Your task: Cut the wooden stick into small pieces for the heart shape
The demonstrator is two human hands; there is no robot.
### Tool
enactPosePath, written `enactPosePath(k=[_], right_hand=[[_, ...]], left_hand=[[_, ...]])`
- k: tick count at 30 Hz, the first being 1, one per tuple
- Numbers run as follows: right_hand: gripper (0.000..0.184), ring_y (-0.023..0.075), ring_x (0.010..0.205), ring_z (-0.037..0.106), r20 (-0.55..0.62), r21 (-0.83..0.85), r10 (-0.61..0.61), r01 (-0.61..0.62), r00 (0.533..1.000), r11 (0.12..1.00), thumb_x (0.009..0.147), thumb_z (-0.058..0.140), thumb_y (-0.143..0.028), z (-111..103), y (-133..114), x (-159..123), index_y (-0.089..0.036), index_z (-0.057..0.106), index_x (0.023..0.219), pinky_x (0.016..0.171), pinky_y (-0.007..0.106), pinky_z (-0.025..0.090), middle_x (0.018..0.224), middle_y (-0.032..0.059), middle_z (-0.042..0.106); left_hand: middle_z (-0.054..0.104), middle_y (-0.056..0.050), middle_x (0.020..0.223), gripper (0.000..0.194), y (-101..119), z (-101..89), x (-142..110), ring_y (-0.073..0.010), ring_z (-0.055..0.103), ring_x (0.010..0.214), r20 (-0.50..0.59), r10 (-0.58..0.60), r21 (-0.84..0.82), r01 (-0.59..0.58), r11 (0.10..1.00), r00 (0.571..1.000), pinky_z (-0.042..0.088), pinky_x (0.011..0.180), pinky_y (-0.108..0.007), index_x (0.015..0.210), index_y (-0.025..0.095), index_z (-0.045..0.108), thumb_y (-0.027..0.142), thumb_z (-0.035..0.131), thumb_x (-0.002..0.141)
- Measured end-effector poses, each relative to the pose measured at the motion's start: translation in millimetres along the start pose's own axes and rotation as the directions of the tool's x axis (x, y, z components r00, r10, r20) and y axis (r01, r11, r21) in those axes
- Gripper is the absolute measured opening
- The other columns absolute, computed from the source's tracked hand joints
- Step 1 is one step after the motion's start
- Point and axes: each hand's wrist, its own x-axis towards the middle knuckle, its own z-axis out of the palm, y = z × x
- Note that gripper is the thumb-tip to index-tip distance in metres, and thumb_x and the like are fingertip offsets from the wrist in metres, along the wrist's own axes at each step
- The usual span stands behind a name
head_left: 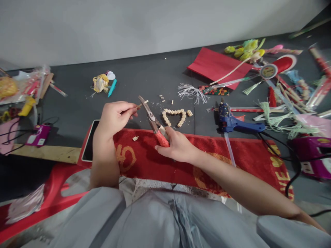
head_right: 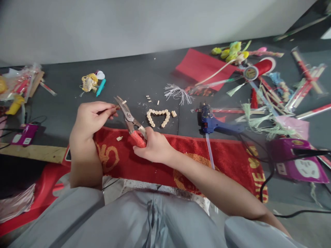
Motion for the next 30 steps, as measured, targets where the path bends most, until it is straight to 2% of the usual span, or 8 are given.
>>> enactPosePath(k=[6, 10, 12, 14, 17, 22, 25, 30], right_hand=[[0.042, 0.0139, 0.062, 0.045, -0.029, 0.11, 0.07, -0.066, 0.997, 0.992, 0.064, 0.064, -0.052, -1, 5, 7, -0.024, 0.035, 0.073, 0.058, 0.028, 0.031, 0.068, -0.004, 0.048], [0.042, 0.014, 0.065, 0.044, -0.04, 0.224, 0.098, -0.086, 0.994, 0.971, 0.063, 0.064, -0.054, -2, 8, 11, -0.023, 0.038, 0.073, 0.061, 0.03, 0.032, 0.07, -0.0036, 0.047], [0.041, 0.0139, 0.066, 0.044, -0.038, 0.298, 0.097, -0.082, 0.995, 0.951, 0.063, 0.064, -0.054, -2, 9, 12, -0.023, 0.04, 0.075, 0.062, 0.03, 0.034, 0.07, -0.0037, 0.047], [0.04, 0.014, 0.067, 0.045, -0.049, 0.35, 0.089, -0.066, 0.995, 0.934, 0.062, 0.064, -0.053, -3, 10, 13, -0.022, 0.043, 0.077, 0.064, 0.031, 0.036, 0.071, -0.0033, 0.049], [0.041, 0.0163, 0.072, 0.05, -0.102, 0.356, 0.069, -0.028, 0.992, 0.934, 0.061, 0.065, -0.05, -1, 12, 15, -0.022, 0.047, 0.084, 0.069, 0.034, 0.041, 0.078, -0.0006, 0.056], [0.041, 0.0224, 0.086, 0.062, -0.164, 0.349, -0.074, 0.128, 0.984, 0.929, 0.062, 0.062, -0.037, 4, 19, 17, -0.02, 0.051, 0.097, 0.078, 0.039, 0.049, 0.094, 0.006, 0.067], [0.041, 0.0249, 0.092, 0.064, -0.178, 0.307, -0.146, 0.196, 0.973, 0.931, 0.062, 0.06, -0.035, 5, 21, 18, -0.02, 0.052, 0.1, 0.081, 0.039, 0.05, 0.099, 0.0081, 0.068], [0.042, 0.0244, 0.087, 0.065, -0.184, 0.243, -0.121, 0.164, 0.976, 0.956, 0.061, 0.059, -0.036, 2, 19, 17, -0.02, 0.051, 0.099, 0.08, 0.04, 0.05, 0.097, 0.0072, 0.067]], left_hand=[[0.073, -0.006, 0.092, 0.019, 3, 19.1, 4, -0.0182, 0.068, 0.088, -0.111, 0.239, 0.385, -0.18, 0.905, 0.964, 0.053, 0.08, -0.031, 0.095, 0.02, 0.072, 0.025, 0.054, 0.092], [0.071, -0.008, 0.096, 0.019, 17, 31.4, 2, -0.0202, 0.065, 0.092, -0.211, 0.363, 0.443, -0.243, 0.863, 0.907, 0.05, 0.087, -0.036, 0.098, 0.02, 0.071, 0.027, 0.054, 0.092], [0.071, -0.006, 0.083, 0.022, 25, 35.4, -1, -0.018, 0.065, 0.083, -0.204, 0.351, 0.358, -0.264, 0.896, 0.914, 0.05, 0.081, -0.034, 0.084, 0.02, 0.07, 0.032, 0.053, 0.092], [0.07, -0.005, 0.073, 0.032, 33, 38.7, -5, -0.016, 0.064, 0.074, -0.118, 0.261, 0.204, -0.234, 0.951, 0.958, 0.05, 0.073, -0.03, 0.073, 0.019, 0.067, 0.04, 0.052, 0.093], [0.073, -0.006, 0.081, 0.042, 42, 45.5, -9, -0.0157, 0.067, 0.073, 0.117, 0.065, -0.123, -0.05, 0.991, 0.991, 0.052, 0.07, -0.028, 0.087, 0.016, 0.07, 0.056, 0.057, 0.086], [0.074, -0.008, 0.094, 0.063, 50, 61.3, -10, -0.019, 0.07, 0.085, 0.419, -0.054, -0.506, 0.282, 0.815, 0.906, 0.056, 0.077, -0.03, 0.104, 0.015, 0.068, 0.066, 0.072, 0.066], [0.072, -0.007, 0.088, 0.068, 53, 67.0, -10, -0.0193, 0.069, 0.084, 0.459, -0.077, -0.585, 0.366, 0.724, 0.885, 0.056, 0.077, -0.031, 0.105, 0.013, 0.065, 0.062, 0.079, 0.06], [0.069, -0.005, 0.083, 0.064, 54, 69.1, -12, -0.0195, 0.068, 0.082, 0.429, -0.081, -0.67, 0.377, 0.64, 0.899, 0.056, 0.077, -0.031, 0.103, 0.014, 0.066, 0.057, 0.083, 0.059]])
